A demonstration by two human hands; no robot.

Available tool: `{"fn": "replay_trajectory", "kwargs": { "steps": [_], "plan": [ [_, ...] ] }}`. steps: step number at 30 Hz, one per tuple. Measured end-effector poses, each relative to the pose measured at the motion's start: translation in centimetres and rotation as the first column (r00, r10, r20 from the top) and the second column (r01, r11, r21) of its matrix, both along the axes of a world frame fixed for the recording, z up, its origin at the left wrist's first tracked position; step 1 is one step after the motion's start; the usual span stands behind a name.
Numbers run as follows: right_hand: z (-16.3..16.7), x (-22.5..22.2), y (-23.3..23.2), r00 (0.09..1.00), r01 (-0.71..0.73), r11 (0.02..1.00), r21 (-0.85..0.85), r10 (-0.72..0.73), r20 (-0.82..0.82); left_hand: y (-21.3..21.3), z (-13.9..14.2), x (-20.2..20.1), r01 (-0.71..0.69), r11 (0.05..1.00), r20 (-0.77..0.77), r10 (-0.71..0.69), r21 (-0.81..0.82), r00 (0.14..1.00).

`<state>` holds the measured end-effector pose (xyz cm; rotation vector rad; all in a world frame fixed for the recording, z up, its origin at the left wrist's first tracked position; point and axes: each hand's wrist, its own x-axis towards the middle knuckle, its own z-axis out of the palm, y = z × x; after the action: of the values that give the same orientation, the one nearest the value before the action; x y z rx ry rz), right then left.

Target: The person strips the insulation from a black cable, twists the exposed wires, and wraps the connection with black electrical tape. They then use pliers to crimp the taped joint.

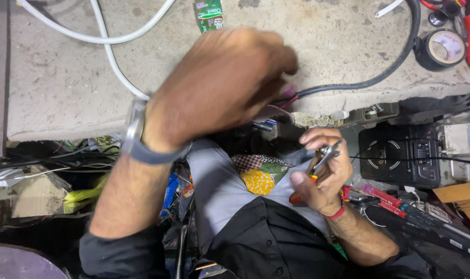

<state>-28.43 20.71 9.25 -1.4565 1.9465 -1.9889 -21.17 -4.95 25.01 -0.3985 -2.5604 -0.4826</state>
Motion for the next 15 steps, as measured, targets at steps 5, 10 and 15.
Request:
{"fn": "replay_trajectory", "kwargs": {
  "steps": [5,10,15],
  "plan": [
    [1.0,-0.1,-1.7,0.985,0.172,0.978,-0.116,-0.170,0.024,2.4,-1.9,4.1,-0.193,0.979,-0.021,0.192,-0.060,0.981],
    [1.8,-0.4,-4.2,0.960,0.278,0.959,-0.057,-0.279,-0.016,3.3,-4.3,3.9,-0.268,0.963,-0.154,0.267,0.016,0.951],
    [1.9,-0.3,-4.9,0.951,0.307,0.952,-0.019,-0.308,-0.032,2.9,-5.5,3.7,-0.231,0.970,-0.170,0.240,0.068,0.956]
  ]
}}
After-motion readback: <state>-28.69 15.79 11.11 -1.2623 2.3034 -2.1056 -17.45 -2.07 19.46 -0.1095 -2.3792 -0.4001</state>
